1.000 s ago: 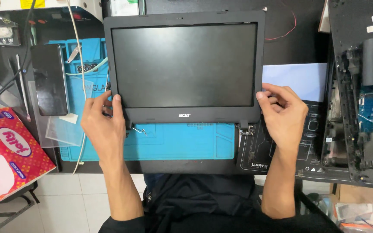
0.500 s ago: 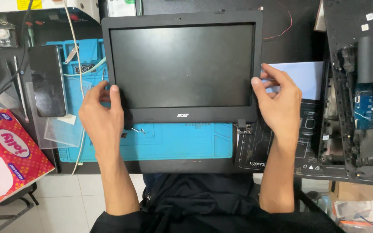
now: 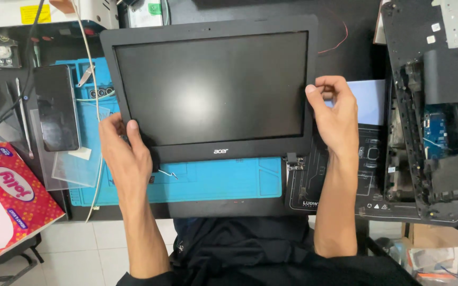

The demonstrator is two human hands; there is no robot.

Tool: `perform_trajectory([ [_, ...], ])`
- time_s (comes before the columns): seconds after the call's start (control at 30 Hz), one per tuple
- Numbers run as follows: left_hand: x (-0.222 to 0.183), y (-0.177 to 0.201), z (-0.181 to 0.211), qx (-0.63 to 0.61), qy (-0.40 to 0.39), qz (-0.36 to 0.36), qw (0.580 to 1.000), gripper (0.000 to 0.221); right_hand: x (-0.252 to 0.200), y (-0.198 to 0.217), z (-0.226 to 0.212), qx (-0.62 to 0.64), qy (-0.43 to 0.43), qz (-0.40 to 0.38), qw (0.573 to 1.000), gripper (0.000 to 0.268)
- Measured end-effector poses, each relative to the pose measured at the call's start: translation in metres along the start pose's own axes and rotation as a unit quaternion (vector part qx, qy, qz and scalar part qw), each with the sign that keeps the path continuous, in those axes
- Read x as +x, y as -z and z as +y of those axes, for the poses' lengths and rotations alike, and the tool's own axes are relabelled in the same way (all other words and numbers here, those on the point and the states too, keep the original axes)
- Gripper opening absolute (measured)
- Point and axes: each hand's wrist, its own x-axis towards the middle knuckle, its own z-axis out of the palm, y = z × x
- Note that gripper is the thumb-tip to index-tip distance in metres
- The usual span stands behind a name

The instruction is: The person uses a screwdriver to fasten screws onto the laptop screen assembly. They then attach the plastic bezel around the screen, aligning the edges and snapping it into place. Finally, they connect a ribbon cable to the back of the screen assembly.

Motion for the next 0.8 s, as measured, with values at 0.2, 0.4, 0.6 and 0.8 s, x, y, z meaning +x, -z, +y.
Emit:
perform_trajectory([
  [0.2,-0.004,0.006,0.009,-0.233,0.083,-0.010,0.969,0.022,-0.015,0.010,-0.010,0.260,0.060,-0.031,0.963,0.027],
  [0.4,-0.002,0.014,-0.001,-0.276,0.054,-0.025,0.959,0.018,-0.022,0.019,-0.028,0.286,0.139,0.002,0.948,0.029],
  [0.6,0.027,0.020,0.001,-0.316,-0.004,0.016,0.949,0.023,-0.022,0.019,-0.032,0.285,0.147,0.005,0.947,0.032],
  [0.8,0.067,0.014,0.015,-0.320,-0.044,0.015,0.946,0.026,-0.015,0.024,-0.022,0.299,0.146,-0.008,0.943,0.028],
])
